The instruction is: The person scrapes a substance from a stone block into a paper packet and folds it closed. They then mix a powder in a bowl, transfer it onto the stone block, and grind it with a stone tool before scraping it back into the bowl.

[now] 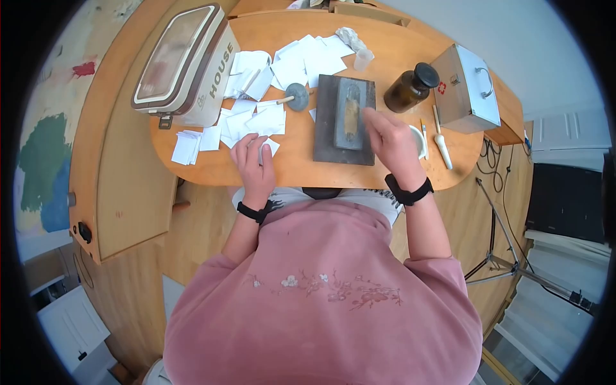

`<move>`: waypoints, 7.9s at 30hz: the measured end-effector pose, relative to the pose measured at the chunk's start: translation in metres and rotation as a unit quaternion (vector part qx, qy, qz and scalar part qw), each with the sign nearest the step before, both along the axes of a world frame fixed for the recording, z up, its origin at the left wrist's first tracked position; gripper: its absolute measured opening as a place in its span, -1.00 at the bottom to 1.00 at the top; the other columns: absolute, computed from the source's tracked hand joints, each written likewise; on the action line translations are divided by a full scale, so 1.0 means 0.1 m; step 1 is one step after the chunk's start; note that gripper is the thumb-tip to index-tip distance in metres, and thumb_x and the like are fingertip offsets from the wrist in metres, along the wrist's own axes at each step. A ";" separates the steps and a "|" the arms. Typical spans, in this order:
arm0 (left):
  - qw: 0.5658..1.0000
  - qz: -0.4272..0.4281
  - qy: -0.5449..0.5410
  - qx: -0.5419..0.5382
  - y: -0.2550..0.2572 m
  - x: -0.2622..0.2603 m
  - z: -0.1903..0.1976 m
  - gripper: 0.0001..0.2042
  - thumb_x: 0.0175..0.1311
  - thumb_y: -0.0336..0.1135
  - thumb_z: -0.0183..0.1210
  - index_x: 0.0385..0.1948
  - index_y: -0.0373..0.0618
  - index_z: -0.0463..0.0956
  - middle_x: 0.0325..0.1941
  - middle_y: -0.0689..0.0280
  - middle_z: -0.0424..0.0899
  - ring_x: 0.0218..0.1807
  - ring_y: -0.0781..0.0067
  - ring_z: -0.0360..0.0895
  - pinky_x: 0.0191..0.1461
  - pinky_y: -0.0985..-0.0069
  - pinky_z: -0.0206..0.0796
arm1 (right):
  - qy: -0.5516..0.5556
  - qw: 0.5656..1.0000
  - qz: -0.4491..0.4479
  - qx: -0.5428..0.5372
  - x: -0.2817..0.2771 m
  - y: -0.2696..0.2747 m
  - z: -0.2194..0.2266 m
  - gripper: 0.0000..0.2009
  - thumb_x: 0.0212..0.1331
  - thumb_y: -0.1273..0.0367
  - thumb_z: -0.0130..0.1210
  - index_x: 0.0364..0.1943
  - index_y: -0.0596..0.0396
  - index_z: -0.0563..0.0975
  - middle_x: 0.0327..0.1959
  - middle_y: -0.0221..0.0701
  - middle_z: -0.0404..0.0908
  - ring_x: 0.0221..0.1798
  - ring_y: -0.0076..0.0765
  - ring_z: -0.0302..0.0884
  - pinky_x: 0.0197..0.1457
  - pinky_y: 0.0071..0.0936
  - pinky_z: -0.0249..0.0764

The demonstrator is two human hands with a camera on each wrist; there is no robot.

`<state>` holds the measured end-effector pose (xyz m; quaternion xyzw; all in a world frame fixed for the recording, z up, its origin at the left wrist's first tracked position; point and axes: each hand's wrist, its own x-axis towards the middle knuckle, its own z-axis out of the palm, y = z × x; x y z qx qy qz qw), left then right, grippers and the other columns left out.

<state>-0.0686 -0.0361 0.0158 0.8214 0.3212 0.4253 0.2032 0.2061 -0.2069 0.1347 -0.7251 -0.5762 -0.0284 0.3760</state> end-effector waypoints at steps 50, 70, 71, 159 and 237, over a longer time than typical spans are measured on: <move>1.000 -0.006 0.007 0.013 0.00 0.01 -0.02 -0.78 0.64 -0.38 0.21 0.15 -0.19 0.73 0.30 0.09 0.68 0.33 0.01 0.46 0.45 0.12 0.23 | 0.009 1.000 0.010 -0.004 -0.52 -0.52 0.25 -0.76 0.30 0.62 0.32 0.02 0.18 0.71 -0.36 -0.15 0.70 -0.33 0.10 0.72 -0.28 -0.09 0.61; 1.000 0.002 -0.005 0.006 0.01 -0.01 -0.02 -0.80 0.62 -0.40 0.23 0.12 -0.16 0.75 0.30 0.11 0.69 0.32 0.03 0.46 0.45 0.11 0.21 | -0.020 0.996 0.039 -0.084 -0.31 -0.37 0.53 -0.85 0.32 0.57 0.30 -0.08 0.16 0.67 -0.43 -0.17 0.66 -0.36 0.13 0.70 -0.30 -0.03 0.60; 1.000 0.001 -0.006 0.004 0.01 -0.01 -0.03 -0.80 0.62 -0.40 0.23 0.12 -0.16 0.75 0.30 0.11 0.69 0.32 0.03 0.46 0.45 0.11 0.21 | -0.020 0.995 0.038 -0.085 -0.31 -0.37 0.51 -0.85 0.32 0.57 0.30 -0.08 0.16 0.67 -0.43 -0.17 0.66 -0.36 0.13 0.70 -0.30 -0.03 0.60; 0.997 -0.037 0.034 0.050 0.11 0.22 0.49 -0.76 0.62 -0.38 0.22 0.17 -0.21 0.70 0.29 0.06 0.68 0.39 -0.09 0.50 0.51 0.07 0.27 | 0.141 0.982 0.126 0.030 -0.97 -0.58 -0.48 -0.66 0.34 0.31 0.48 -0.52 0.09 0.57 -0.59 -0.26 0.57 -0.52 0.03 0.57 -0.42 -0.08 0.45; 0.879 -0.329 -0.011 -0.344 0.10 0.37 0.79 -0.24 0.15 -0.36 0.72 0.45 -0.17 0.58 0.26 0.28 0.81 0.20 0.47 0.74 0.35 0.39 0.57 | 0.096 0.988 0.037 0.118 -0.68 -0.30 0.20 -0.50 0.20 0.52 0.47 0.27 0.19 0.68 0.06 -0.14 0.74 0.12 0.09 0.71 0.15 -0.16 0.66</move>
